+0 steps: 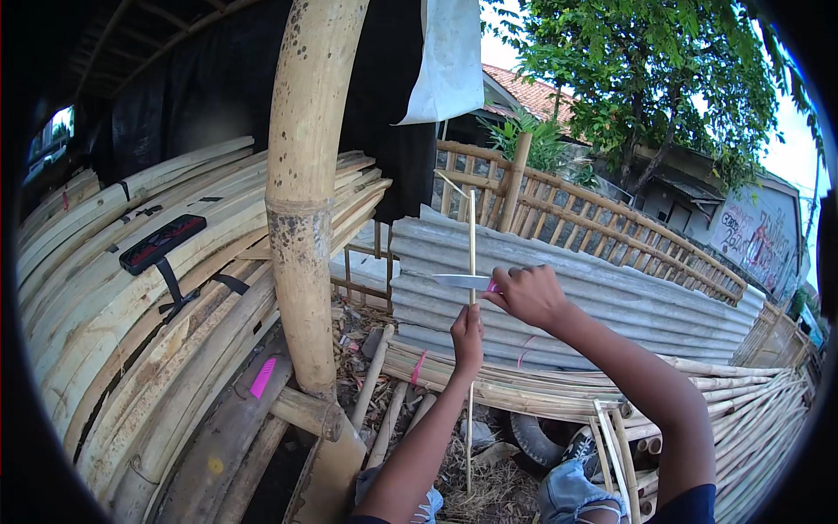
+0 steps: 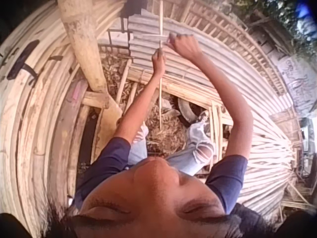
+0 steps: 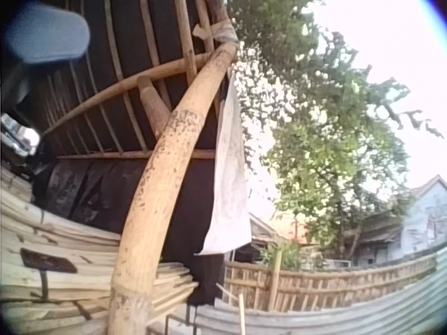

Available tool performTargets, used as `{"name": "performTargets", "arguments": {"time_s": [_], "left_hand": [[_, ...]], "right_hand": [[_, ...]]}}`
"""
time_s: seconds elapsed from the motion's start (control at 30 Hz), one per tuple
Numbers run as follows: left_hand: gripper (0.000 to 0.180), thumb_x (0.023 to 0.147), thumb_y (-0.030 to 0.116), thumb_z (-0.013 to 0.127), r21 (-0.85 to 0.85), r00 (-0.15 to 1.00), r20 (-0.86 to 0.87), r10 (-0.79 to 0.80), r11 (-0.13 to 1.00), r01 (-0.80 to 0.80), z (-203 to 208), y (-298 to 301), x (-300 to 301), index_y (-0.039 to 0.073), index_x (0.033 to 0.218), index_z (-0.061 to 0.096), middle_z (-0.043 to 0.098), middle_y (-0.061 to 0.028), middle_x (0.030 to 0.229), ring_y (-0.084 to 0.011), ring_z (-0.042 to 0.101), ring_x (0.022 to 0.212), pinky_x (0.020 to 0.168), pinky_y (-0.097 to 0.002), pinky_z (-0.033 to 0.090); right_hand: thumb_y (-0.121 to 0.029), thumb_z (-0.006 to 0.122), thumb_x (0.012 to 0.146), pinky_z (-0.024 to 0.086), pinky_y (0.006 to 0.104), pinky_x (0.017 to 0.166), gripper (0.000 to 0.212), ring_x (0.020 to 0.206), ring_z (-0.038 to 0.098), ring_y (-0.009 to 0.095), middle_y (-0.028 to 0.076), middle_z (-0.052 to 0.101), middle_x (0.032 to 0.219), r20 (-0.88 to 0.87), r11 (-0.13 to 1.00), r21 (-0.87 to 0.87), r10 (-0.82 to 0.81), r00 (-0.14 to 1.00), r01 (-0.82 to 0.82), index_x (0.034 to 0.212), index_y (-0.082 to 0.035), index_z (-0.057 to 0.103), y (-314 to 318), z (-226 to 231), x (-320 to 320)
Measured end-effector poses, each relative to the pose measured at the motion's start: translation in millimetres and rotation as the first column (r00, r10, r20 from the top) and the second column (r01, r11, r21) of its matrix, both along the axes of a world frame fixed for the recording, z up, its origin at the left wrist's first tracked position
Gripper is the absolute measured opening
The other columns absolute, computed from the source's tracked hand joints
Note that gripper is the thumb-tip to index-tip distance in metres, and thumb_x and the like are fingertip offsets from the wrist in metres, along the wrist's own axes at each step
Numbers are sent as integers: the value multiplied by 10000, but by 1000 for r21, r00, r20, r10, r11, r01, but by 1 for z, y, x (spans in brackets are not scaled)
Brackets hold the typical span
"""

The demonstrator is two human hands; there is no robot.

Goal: Whittling or scraping a thin bamboo stick using a small utility knife in an outdoor setting.

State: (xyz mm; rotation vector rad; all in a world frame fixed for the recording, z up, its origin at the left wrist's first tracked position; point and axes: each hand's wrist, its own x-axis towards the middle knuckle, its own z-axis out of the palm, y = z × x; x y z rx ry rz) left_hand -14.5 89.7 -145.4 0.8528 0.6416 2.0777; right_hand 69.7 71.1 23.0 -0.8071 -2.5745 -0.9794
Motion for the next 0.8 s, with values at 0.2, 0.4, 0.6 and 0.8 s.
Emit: {"name": "performTargets", "arguments": {"time_s": [0.2,0.4,0.6,0.8], "left_hand": [[366,968,325,438,7,999,-51,13,1000,-12,4,-4,8,110,677,379,276,64,552,-32,251,451,409,-218,191],[345,955,288,474,-47,973,-180,142,987,-152,5,-6,25,93,679,399,307,57,546,-37,268,464,420,-233,226],[344,958,280,472,-62,953,-185,239,965,-254,-12,6,17,70,688,444,288,59,544,-34,263,474,425,-247,221],[328,946,250,483,-79,941,-218,257,957,-280,-14,3,12,-39,803,540,356,-79,512,-131,307,502,472,-330,298]], "right_hand": [[-474,487,883,443,380,417,457,481,591,294,98,562,532,-20,991,70,115,993,-113,727,-46,528,19,6,12],[-527,461,883,427,371,389,501,419,564,274,89,537,488,-192,963,238,-84,978,130,673,-78,532,45,84,23],[-556,488,849,430,366,414,498,485,581,269,85,555,574,-39,944,322,84,996,-67,693,-84,527,38,73,20],[-334,565,817,430,327,495,262,533,538,188,26,476,597,411,918,255,182,893,-304,747,-97,478,11,17,22]]}}
